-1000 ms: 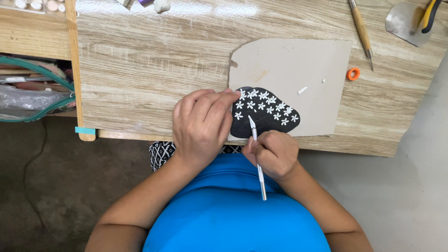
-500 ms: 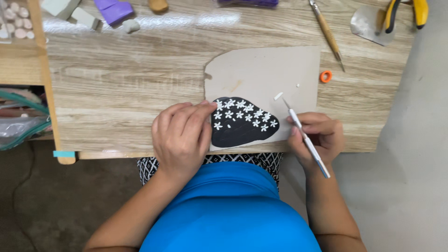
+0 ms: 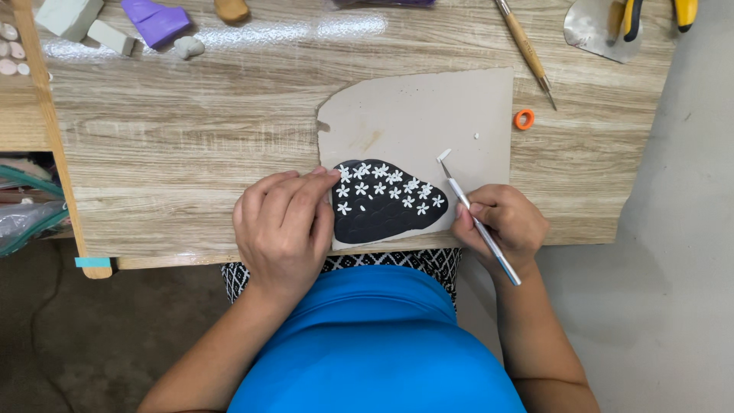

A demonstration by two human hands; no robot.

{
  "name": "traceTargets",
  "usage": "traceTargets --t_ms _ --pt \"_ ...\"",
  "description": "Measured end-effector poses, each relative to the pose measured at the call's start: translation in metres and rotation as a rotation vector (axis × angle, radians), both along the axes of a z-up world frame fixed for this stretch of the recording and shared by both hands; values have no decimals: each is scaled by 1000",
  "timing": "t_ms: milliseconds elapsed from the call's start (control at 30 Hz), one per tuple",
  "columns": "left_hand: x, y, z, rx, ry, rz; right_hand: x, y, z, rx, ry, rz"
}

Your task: The person uses a small metal tool to press white flower-shaped clay pieces onto a black clay base on a work surface. They repeatedly pick up small white pieces and place them in a pattern across the black surface.

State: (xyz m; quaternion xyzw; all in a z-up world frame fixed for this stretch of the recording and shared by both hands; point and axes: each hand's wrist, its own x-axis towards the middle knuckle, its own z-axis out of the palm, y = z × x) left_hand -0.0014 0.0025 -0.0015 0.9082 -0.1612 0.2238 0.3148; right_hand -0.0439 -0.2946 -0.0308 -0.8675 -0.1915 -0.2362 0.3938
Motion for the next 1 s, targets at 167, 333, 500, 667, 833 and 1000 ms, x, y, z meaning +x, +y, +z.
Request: traceTargets --t_ms 167,333,500,667,833,1000 --pt "-1 0 1 -3 9 -2 -1 1 0 -19 0 -11" --pt "0 0 2 -10 20 -5 -2 -3 -3 -29 7 -15" --pt "-1 1 -1 -8 15 -9 -1 -2 -1 -49 8 -17" --pt "-1 0 0 -9 23 -4 -3 -3 -4 -43 13 -22" --pt "-1 0 1 -9 18 -11 -1 -2 2 -59 19 7" --pt "-1 1 -1 -3 13 -2 -1 -3 -3 -78 9 23"
